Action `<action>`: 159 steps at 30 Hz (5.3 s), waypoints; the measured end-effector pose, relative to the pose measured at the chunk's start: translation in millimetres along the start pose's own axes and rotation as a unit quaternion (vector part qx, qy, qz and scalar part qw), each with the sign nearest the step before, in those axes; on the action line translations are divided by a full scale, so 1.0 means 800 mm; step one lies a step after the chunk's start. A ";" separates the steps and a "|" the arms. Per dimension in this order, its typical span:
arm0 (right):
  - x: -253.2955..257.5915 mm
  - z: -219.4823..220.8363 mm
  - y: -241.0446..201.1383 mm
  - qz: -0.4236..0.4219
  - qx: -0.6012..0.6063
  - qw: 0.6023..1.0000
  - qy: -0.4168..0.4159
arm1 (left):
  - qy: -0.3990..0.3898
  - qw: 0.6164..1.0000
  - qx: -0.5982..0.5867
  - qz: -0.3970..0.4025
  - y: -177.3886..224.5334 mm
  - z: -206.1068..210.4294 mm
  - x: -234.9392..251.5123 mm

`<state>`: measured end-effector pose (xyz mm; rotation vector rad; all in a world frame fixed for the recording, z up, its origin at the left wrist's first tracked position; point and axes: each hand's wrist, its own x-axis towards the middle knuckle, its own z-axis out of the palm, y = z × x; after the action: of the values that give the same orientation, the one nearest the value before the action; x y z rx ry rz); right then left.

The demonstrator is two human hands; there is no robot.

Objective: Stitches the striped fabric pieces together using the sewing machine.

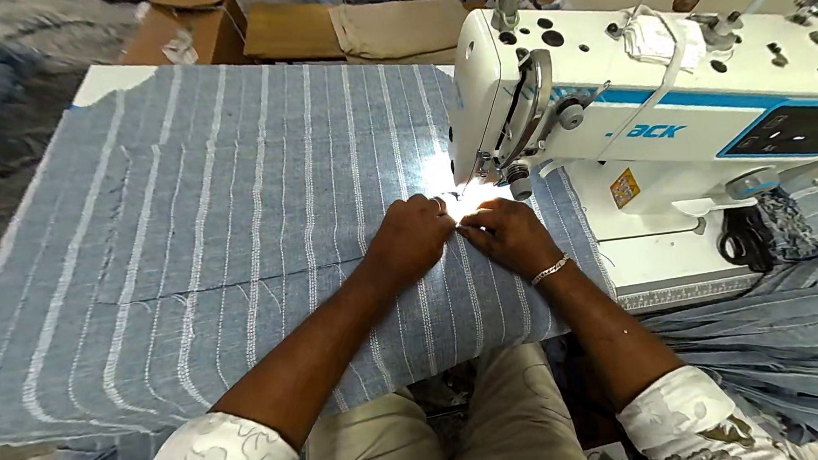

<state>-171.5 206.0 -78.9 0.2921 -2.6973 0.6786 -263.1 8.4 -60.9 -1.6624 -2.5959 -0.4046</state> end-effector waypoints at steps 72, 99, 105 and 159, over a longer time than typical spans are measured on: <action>-0.145 0.050 -0.177 0.367 0.106 0.919 0.100 | -0.007 0.979 0.069 -0.190 -0.055 -0.017 -0.170; -0.127 -0.048 -0.053 0.251 -0.125 0.959 0.035 | 0.019 0.973 0.060 -0.221 -0.066 -0.057 -0.135; -0.128 -0.123 0.109 0.158 -0.219 0.961 -0.066 | 0.007 0.967 0.020 -0.256 -0.079 -0.021 -0.188; -0.083 -0.026 -0.132 0.307 0.097 0.946 -0.030 | -0.023 0.969 0.045 -0.243 -0.016 -0.009 -0.162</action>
<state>-75.3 132.5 -42.5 -0.5177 -2.7779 1.1209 -220.4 -113.5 -78.0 -1.0028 -2.9892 -0.2549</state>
